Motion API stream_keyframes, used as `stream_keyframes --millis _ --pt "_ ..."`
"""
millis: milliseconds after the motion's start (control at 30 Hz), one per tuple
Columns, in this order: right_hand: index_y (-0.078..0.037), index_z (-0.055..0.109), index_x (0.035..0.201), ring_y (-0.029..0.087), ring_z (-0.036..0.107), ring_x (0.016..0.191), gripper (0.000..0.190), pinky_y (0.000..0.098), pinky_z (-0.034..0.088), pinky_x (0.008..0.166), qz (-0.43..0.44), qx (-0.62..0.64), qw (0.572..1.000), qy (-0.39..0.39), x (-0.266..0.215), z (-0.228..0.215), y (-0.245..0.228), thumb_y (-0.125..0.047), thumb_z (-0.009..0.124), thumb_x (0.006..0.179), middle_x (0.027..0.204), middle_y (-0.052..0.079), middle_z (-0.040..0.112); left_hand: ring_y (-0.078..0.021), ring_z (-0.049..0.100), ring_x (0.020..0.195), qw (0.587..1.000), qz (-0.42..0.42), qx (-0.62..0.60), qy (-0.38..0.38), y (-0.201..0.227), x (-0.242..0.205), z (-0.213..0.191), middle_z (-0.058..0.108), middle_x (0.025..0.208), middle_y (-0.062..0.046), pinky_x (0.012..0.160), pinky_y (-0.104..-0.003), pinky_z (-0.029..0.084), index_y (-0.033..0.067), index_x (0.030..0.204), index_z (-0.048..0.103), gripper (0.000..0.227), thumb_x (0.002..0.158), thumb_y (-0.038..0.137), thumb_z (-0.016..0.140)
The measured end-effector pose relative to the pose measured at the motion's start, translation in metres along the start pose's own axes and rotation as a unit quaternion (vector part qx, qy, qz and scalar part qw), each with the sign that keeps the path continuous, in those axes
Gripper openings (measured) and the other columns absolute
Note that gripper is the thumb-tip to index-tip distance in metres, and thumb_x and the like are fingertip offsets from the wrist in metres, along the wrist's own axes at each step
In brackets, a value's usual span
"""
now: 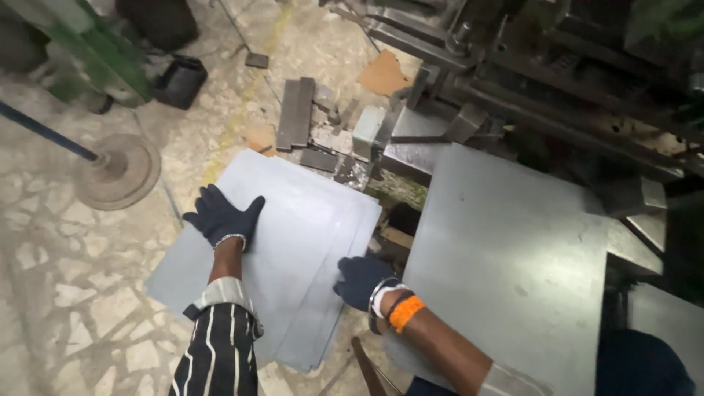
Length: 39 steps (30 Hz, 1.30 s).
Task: Feeding metal sheets into a stamping machine and stacking the processed parts.
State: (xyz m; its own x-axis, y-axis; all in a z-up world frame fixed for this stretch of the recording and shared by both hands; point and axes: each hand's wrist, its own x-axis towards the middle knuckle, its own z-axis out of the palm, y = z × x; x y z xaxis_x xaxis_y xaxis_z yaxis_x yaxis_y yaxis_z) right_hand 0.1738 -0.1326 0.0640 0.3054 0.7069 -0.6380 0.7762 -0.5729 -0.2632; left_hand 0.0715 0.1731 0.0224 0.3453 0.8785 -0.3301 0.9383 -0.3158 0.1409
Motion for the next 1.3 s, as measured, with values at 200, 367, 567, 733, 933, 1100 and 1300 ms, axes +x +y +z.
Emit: stream_keyframes --millis 200,367,567,733,933,1100,1300 --pt "-0.019 0.043 0.152 0.035 0.049 0.139 0.066 0.0554 0.040 0.111 0.001 0.017 1.000 -0.004 0.002 -0.003 0.000 -0.052 0.047 0.095 0.151 0.012 0.052 -0.0413 0.061 0.119 0.992 -0.085 0.036 0.082 -0.030 0.038 0.016 0.062 0.140 -0.019 0.089 -0.049 0.040 0.0132 0.155 0.048 0.132 0.057 0.102 0.056" --pt "-0.018 0.040 0.154 0.035 0.047 0.141 0.070 0.0557 0.036 0.115 -0.026 0.008 1.000 -0.011 0.008 -0.001 -0.004 -0.054 0.048 0.094 0.155 0.011 0.048 -0.0379 0.066 0.110 0.994 -0.027 0.011 0.110 -0.055 0.026 0.027 0.071 0.119 -0.016 0.087 -0.045 0.047 0.0097 0.126 0.067 0.107 0.061 0.094 0.066" --pt "-0.018 0.044 0.151 0.038 0.050 0.137 0.068 0.0580 0.039 0.112 -0.044 0.043 0.998 -0.015 -0.008 -0.018 -0.026 -0.054 0.050 0.094 0.150 0.014 0.052 -0.0365 0.068 0.109 0.979 -0.027 -0.128 0.157 -0.069 0.022 0.028 0.073 0.111 -0.014 0.089 -0.045 0.054 0.0106 0.117 0.072 0.103 0.047 0.085 0.086" --pt "-0.014 0.053 0.141 0.042 0.057 0.128 0.058 0.0562 0.047 0.106 -0.084 0.081 0.993 0.033 -0.047 -0.053 -0.029 -0.048 0.054 0.094 0.135 0.018 0.062 -0.0339 0.068 0.102 0.943 0.045 -0.212 0.253 -0.067 0.034 -0.009 0.071 0.101 -0.010 0.088 -0.044 0.054 0.0130 0.111 0.070 0.089 0.052 0.074 0.095" --pt "-0.016 0.062 0.132 0.026 0.066 0.105 0.045 0.0425 0.049 0.093 -0.175 0.133 0.964 0.146 -0.074 -0.064 -0.040 -0.037 0.058 0.093 0.123 0.006 0.069 -0.0353 0.067 0.096 0.781 0.267 -0.075 0.560 0.008 -0.035 -0.104 0.075 0.108 -0.017 0.092 -0.045 0.051 -0.0005 0.113 0.074 0.035 0.080 -0.008 0.065" --pt "-0.017 0.061 0.131 0.029 0.065 0.104 0.045 0.0451 0.050 0.090 -0.171 0.101 0.976 0.092 -0.071 -0.041 -0.041 -0.034 0.060 0.089 0.120 0.006 0.068 -0.0490 0.036 0.146 0.879 0.339 -0.008 0.335 0.017 -0.049 -0.009 0.042 0.157 -0.031 0.122 -0.064 0.007 -0.0110 0.150 0.044 0.095 0.088 0.059 0.063" --pt "-0.014 0.056 0.138 0.029 0.062 0.112 0.048 0.0433 0.048 0.098 -0.142 0.083 0.986 -0.012 -0.076 -0.042 -0.039 -0.034 0.056 0.095 0.133 0.008 0.062 -0.0468 0.040 0.133 0.987 0.027 0.021 0.155 -0.024 0.058 0.039 0.041 0.154 -0.029 0.106 -0.068 0.020 -0.0082 0.152 0.036 0.116 0.084 0.085 0.045"
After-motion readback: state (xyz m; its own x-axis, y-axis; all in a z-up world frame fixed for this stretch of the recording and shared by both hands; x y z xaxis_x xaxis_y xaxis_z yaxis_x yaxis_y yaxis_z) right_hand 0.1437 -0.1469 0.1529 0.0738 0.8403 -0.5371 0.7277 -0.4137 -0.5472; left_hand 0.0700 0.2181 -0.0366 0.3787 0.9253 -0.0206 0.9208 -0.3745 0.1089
